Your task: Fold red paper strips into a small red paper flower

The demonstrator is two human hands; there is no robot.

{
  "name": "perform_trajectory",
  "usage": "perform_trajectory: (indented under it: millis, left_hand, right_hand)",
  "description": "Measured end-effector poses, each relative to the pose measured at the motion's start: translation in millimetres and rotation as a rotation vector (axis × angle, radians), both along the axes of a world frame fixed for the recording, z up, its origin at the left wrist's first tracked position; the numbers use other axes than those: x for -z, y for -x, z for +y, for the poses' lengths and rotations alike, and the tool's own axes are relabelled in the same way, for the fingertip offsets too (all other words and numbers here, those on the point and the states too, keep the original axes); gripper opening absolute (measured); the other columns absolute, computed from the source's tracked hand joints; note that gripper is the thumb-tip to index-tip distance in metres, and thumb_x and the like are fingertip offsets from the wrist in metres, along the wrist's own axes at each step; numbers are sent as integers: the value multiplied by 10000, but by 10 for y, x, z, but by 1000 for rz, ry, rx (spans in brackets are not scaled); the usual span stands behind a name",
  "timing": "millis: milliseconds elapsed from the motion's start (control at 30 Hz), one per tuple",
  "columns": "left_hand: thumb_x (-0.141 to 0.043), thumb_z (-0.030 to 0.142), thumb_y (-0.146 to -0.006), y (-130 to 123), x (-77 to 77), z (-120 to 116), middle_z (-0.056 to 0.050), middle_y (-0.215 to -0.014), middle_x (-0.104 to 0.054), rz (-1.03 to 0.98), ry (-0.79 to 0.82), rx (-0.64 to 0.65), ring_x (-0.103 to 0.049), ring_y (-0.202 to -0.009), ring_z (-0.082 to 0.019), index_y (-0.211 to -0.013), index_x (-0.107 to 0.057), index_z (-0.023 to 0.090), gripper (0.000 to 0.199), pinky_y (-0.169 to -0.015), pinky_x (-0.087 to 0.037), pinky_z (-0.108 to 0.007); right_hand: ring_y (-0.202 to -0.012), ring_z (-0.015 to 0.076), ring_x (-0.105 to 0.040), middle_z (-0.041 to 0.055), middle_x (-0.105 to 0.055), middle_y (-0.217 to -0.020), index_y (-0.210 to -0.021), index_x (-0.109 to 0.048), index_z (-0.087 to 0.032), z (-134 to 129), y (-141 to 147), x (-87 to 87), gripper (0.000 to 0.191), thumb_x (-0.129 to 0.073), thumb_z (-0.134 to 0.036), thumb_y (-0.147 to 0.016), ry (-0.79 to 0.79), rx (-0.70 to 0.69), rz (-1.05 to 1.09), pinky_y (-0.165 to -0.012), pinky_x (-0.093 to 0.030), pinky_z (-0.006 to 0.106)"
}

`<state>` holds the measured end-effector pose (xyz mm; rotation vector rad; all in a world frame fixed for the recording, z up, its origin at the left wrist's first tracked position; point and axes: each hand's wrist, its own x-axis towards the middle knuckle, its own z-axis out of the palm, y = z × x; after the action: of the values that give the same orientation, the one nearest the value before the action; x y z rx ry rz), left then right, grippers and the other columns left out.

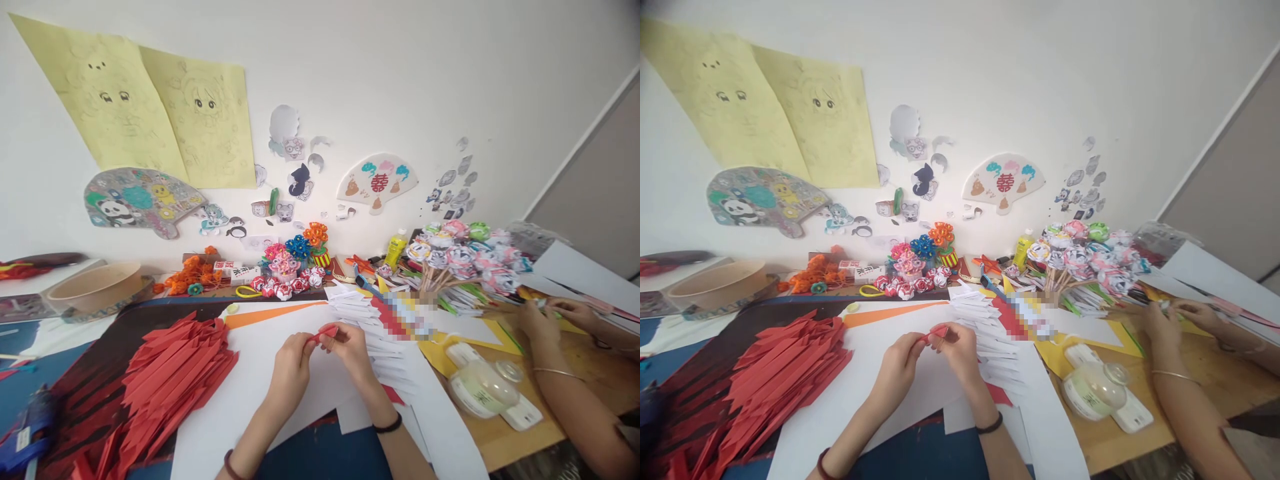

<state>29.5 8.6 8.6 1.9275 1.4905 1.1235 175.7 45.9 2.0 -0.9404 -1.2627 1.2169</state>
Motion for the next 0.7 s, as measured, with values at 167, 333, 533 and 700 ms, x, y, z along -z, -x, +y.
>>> perform_trajectory:
  millis: [167, 333, 533, 700]
  left_hand:
    - [-396, 360, -953, 7, 82, 32, -61, -946, -678, -142, 41, -18, -608, -864, -200, -946, -620, 197, 277, -782, -441, -302]
    - [-356, 378, -964, -32, 63, 47, -39, -859, -676, -122, 59, 50, -594, -769, -174, -902, -621, 188, 332, -715, -430, -264]
    - [-247, 359, -994, 36, -187, 460, -33, -839, -703, 127, 71, 226, -628, -761, -156, -888, -659, 176, 463, -702, -450, -238]
    - [-443, 157, -902, -137, -198, 1396, -65, -947, -720, 487, -27, 54, -656, -893, -177, -1019, -668, 179, 254, -791, -463, -257]
  right_hand:
    - [-672, 168, -588, 61, -681, -763, -824, -713, -145, -16, 85, 57, 304, -761, -424, -714, -43, -15, 59, -618, -466, 275]
    - [-597, 153, -546, 30, -624, -615, -683, -682, -139, -38, 63, 58, 316, -718, -443, -759, -92, 123, -103, -574, -429, 262]
    - [-595, 156, -560, 20, -633, -611, -685, -671, -146, 0, -172, -31, 320, -722, -454, -752, -96, 280, -71, -586, -435, 259]
    - [-578, 147, -546, 12, -620, -597, -705, -670, -145, 33, -294, -25, 304, -761, -435, -719, -42, 402, 87, -575, -430, 257]
